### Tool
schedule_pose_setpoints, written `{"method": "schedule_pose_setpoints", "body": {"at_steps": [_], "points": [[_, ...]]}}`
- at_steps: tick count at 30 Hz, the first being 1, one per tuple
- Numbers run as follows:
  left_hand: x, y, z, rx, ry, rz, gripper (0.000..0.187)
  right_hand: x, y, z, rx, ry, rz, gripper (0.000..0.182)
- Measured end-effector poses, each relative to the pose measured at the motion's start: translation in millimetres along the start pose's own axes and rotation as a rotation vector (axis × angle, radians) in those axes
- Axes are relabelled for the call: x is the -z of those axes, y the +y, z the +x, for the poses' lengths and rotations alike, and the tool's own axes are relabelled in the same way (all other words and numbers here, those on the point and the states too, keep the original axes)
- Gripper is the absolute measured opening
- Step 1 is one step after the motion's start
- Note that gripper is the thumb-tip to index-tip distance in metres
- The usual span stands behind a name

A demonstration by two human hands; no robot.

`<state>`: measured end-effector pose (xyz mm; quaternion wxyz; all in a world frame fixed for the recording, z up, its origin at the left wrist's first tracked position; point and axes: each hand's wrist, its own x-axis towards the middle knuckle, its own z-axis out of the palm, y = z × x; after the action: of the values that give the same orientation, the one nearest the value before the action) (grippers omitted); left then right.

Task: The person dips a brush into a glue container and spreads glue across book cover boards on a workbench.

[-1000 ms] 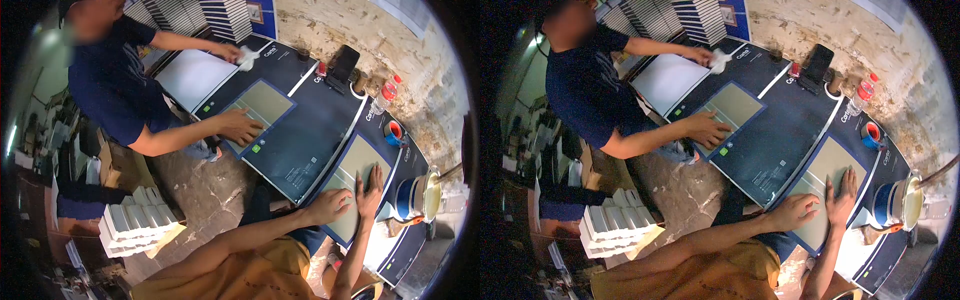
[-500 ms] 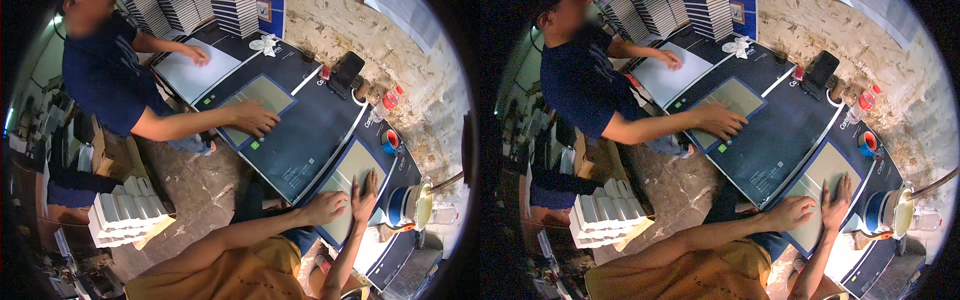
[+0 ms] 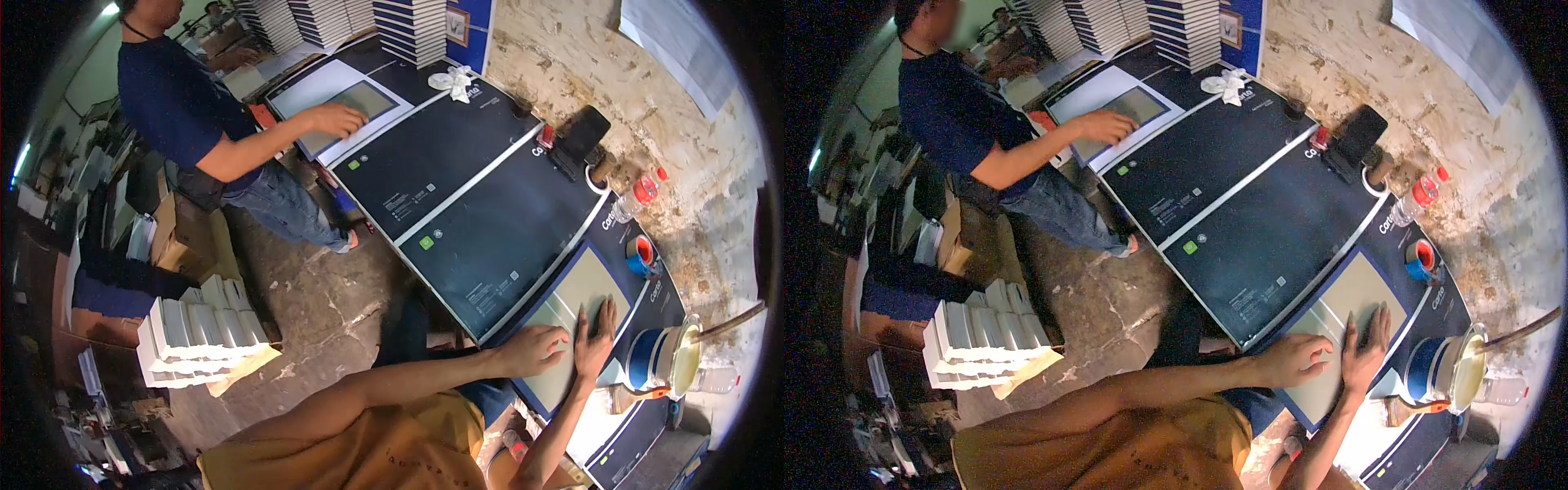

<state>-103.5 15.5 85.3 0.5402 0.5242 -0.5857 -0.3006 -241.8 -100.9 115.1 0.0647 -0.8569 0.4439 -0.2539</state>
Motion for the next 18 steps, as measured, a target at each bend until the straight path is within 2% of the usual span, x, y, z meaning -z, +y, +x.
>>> {"method": "schedule_pose_setpoints", "body": {"at_steps": [11,12,15,16,18], "points": [[-2,0,-1,0.008,0.007,0.007,0.024,-2,2,-4,-0.019,-0.026,0.004,0.055],[-3,-1,-1,-0.011,0.02,-0.007,0.024,1,1,-4,-0.057,-0.059,0.046,0.059],[-2,-2,-1,0.005,-0.004,-0.026,0.025,6,-8,-6,-0.007,0.264,-0.121,0.063],[-2,-2,-1,-0.029,0.007,-0.022,0.025,7,-4,-9,0.051,0.111,-0.163,0.065],[-3,-4,-1,-0.027,0.008,0.003,0.026,1,0,-10,0.02,-0.039,-0.149,0.064]]}}
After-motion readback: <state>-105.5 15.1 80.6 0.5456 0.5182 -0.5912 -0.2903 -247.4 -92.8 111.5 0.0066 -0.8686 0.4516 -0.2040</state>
